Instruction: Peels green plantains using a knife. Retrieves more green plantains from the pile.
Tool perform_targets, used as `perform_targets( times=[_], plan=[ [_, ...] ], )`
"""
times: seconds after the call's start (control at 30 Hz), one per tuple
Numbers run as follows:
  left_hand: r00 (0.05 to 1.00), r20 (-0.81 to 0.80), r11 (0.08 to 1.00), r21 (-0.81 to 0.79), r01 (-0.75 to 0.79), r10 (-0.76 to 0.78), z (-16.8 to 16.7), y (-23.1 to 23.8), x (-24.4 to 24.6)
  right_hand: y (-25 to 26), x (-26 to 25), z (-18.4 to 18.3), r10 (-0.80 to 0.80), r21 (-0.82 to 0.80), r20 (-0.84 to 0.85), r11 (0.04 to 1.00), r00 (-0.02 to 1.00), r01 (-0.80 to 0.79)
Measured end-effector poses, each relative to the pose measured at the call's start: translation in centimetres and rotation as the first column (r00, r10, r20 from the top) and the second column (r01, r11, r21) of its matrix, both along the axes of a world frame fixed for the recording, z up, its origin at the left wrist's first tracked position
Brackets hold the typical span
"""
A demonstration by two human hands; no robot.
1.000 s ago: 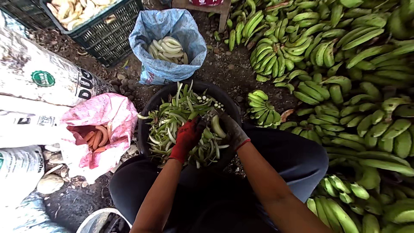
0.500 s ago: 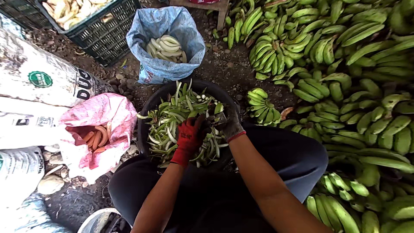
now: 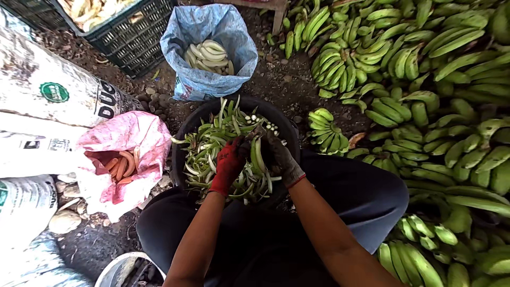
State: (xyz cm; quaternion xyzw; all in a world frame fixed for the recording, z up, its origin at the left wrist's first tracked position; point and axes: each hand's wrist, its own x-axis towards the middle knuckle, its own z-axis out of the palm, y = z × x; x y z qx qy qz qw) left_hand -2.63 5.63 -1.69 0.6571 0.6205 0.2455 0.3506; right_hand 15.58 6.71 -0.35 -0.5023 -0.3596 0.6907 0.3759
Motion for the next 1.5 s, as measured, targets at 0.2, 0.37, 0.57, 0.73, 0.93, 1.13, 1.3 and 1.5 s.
perform_targets(
  times=[0.2, 0.37, 0.57, 0.73, 0.93, 1.13, 1.3, 1.5],
  plan=[
    [0.998, 0.011, 0.994, -0.091, 0.06, -0.059, -0.1, -0.1, 0.1, -0.1, 0.4, 0.1, 0.158, 0.062, 0.528, 0.973, 0.834, -0.224],
    [0.994, 0.106, 0.986, -0.169, -0.002, 0.02, -1.0, 0.0, -0.3, -0.5, 0.4, 0.1, 0.259, -0.012, 0.466, 0.958, 0.846, -0.286],
    [0.958, -0.046, 0.956, 0.064, 0.286, -0.284, -0.4, -1.8, 1.9, -0.1, 2.5, -0.7, -0.265, -0.322, -0.136, 0.923, 0.955, 0.21],
    [0.904, -0.207, 0.883, 0.217, 0.416, -0.375, -0.4, -2.6, 2.2, 0.0, 4.2, -1.5, -0.192, -0.13, -0.157, 0.976, 0.969, 0.172],
    [0.915, -0.236, 0.891, 0.245, 0.382, -0.328, -0.3, -2.3, 2.1, -0.6, 2.3, 0.7, -0.275, -0.265, -0.215, 0.94, 0.937, 0.215],
    [0.988, -0.121, 0.995, 0.002, 0.096, -0.095, 0.3, -1.2, 2.1, -0.8, -0.1, -0.4, -0.182, -0.163, -0.068, 0.972, 0.981, 0.169],
    [0.994, 0.085, 0.98, -0.194, -0.05, 0.068, -0.7, -0.9, 1.1, -1.5, -0.6, -1.6, -0.083, -0.014, 0.04, 0.996, 0.996, 0.083],
    [0.983, 0.166, 0.988, -0.121, 0.101, -0.08, -1.1, -1.8, 1.0, -0.5, 1.5, -1.5, -0.192, -0.237, -0.083, 0.957, 0.978, 0.168]
  ],
)
